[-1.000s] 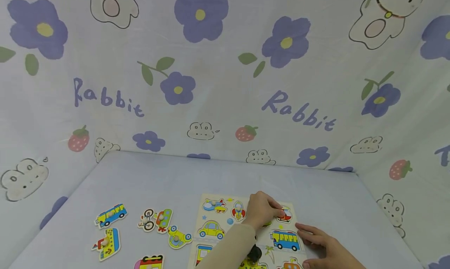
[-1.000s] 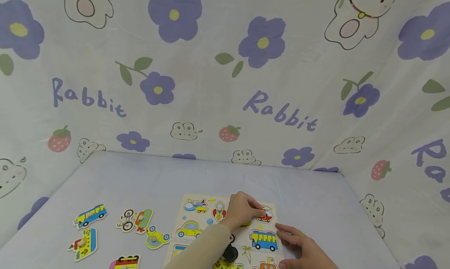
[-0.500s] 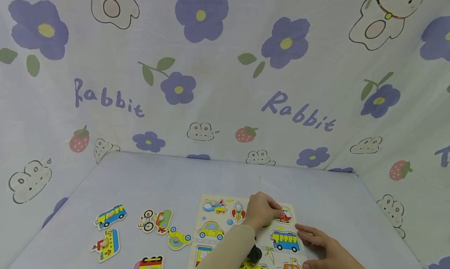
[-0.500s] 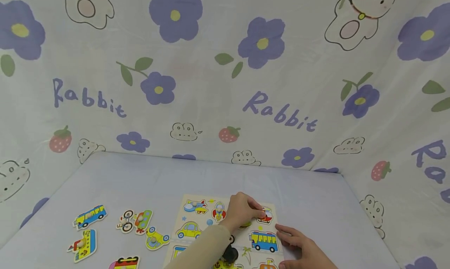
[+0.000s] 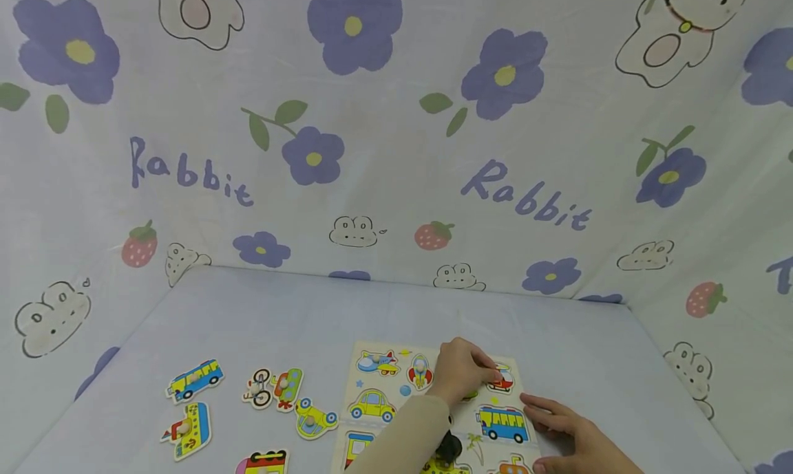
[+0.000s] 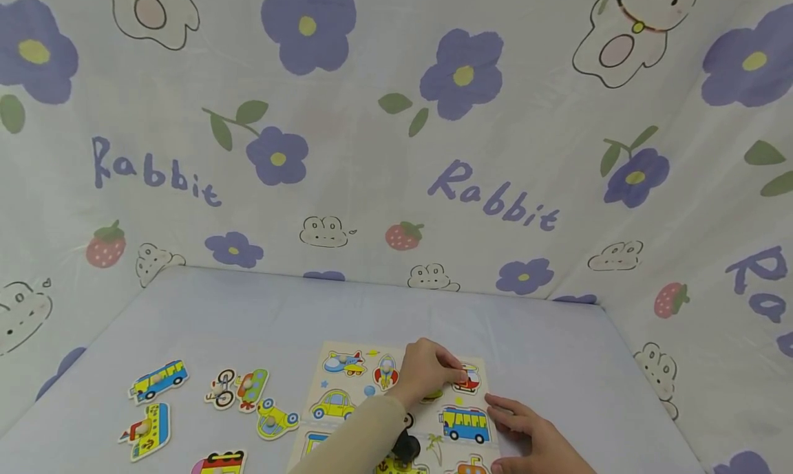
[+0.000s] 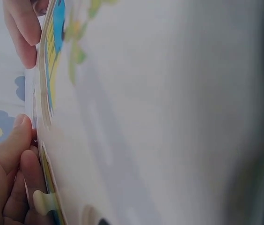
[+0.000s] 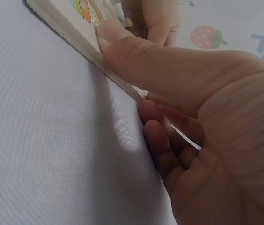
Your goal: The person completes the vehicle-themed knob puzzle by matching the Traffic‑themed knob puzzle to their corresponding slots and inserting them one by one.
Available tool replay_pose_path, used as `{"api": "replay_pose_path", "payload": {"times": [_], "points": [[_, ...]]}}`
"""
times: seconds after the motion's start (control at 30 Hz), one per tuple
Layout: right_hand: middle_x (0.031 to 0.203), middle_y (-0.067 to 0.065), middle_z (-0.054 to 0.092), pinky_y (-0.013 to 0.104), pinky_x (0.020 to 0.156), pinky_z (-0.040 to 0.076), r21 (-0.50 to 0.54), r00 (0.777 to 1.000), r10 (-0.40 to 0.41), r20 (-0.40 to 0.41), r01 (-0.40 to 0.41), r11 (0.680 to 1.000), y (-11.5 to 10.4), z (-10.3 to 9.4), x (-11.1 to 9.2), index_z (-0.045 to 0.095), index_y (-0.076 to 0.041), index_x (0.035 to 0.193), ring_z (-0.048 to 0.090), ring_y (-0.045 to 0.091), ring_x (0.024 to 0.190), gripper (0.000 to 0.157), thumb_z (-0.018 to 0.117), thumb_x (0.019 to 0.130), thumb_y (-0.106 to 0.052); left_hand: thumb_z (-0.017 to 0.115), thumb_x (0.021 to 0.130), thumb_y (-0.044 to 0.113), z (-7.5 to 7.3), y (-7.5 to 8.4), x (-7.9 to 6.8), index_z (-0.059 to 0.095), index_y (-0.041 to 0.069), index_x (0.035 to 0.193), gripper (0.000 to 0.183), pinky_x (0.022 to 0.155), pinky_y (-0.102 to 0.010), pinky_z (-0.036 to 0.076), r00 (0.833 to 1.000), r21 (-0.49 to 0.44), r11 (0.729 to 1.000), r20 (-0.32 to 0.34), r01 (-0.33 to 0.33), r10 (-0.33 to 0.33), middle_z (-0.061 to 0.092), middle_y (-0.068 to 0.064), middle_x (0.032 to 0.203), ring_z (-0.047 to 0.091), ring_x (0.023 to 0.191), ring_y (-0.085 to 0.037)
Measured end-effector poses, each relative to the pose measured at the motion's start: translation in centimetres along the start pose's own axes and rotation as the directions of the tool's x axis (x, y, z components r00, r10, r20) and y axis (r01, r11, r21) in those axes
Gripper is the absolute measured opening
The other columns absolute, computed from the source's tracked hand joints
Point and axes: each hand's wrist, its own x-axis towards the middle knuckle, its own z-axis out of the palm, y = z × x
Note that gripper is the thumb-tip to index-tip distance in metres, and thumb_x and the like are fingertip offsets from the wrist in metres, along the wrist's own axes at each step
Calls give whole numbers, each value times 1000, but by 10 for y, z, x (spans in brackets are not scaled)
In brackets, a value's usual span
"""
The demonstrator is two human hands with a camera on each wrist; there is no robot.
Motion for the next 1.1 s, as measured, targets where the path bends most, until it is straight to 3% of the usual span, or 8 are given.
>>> {"api": "replay_pose_path", "payload": {"times": [0.27, 0.47, 0.63, 0.77, 0.87, 0.97, 1.1], "points": [[155, 7, 34, 11, 91, 37, 9, 1000, 17, 1, -17, 1000, -2, 2, 2, 53, -10, 142, 35, -11, 125, 76, 83, 78, -37, 89, 73, 22, 0, -4, -1, 74, 23, 65, 17, 69, -23, 50, 1000, 2, 1000, -3, 8, -8, 59, 20, 59, 56, 63, 0], [154, 8, 35, 12, 94, 36, -26, 999, -32, 3, 32, 999, -1, 3, 3, 53, -9, 142, 34, -8, 128, 76, 82, 78, -38, 88, 74, 20, -3, -2, -4, 75, 21, 66, 16, 69, -24, 50, 1000, 17, 1000, -10, 5, -5, 60, 18, 60, 55, 63, 0], [154, 4, 36, 15, 97, 37, -58, 1000, -2, -6, 1, 998, -2, 4, 7, 55, -15, 142, 33, 24, 139, 78, 83, 75, -44, 87, 76, 25, -8, 9, -5, 70, 14, 75, 21, 69, -23, 47, 999, 145, 989, 38, -8, 2, 58, 13, 71, 53, 69, -4], [155, 3, 35, 32, 100, 43, -56, 997, 78, -9, -79, 995, -4, 4, 8, 55, -15, 141, 30, 39, 140, 82, 84, 72, -47, 79, 85, 35, -18, 25, -11, 67, 7, 98, 33, 78, -25, 46, 993, 168, 982, 92, -88, 73, 57, 3, 91, 51, 85, -9], [155, 3, 34, 44, 99, 43, -34, 994, 106, -17, -106, 994, -6, 4, 8, 55, -15, 141, 28, 43, 140, 83, 85, 71, -47, 69, 93, 34, -40, 36, -23, 66, 6, 110, 33, 79, -26, 47, 984, 79, 983, 87, -164, 157, 59, -2, 104, 54, 90, -11], [155, 1, 34, 47, 99, 43, -1, 991, 130, -22, -130, 992, -8, 4, 7, 56, -18, 141, 26, 43, 140, 84, 86, 69, -46, 63, 97, 31, -75, 38, -38, 66, 7, 111, 29, 76, -25, 48, 974, 30, 974, 41, -226, 225, 60, -3, 106, 57, 88, -13], [155, 1, 34, 41, 99, 45, -6, 992, 122, -19, -122, 993, -7, 4, 6, 55, -17, 141, 27, 43, 139, 84, 86, 69, -45, 63, 97, 24, -129, 24, -64, 67, 8, 106, 19, 73, -27, 51, 967, 9, 973, -107, -233, 232, 64, 0, 99, 61, 85, -14]]}}
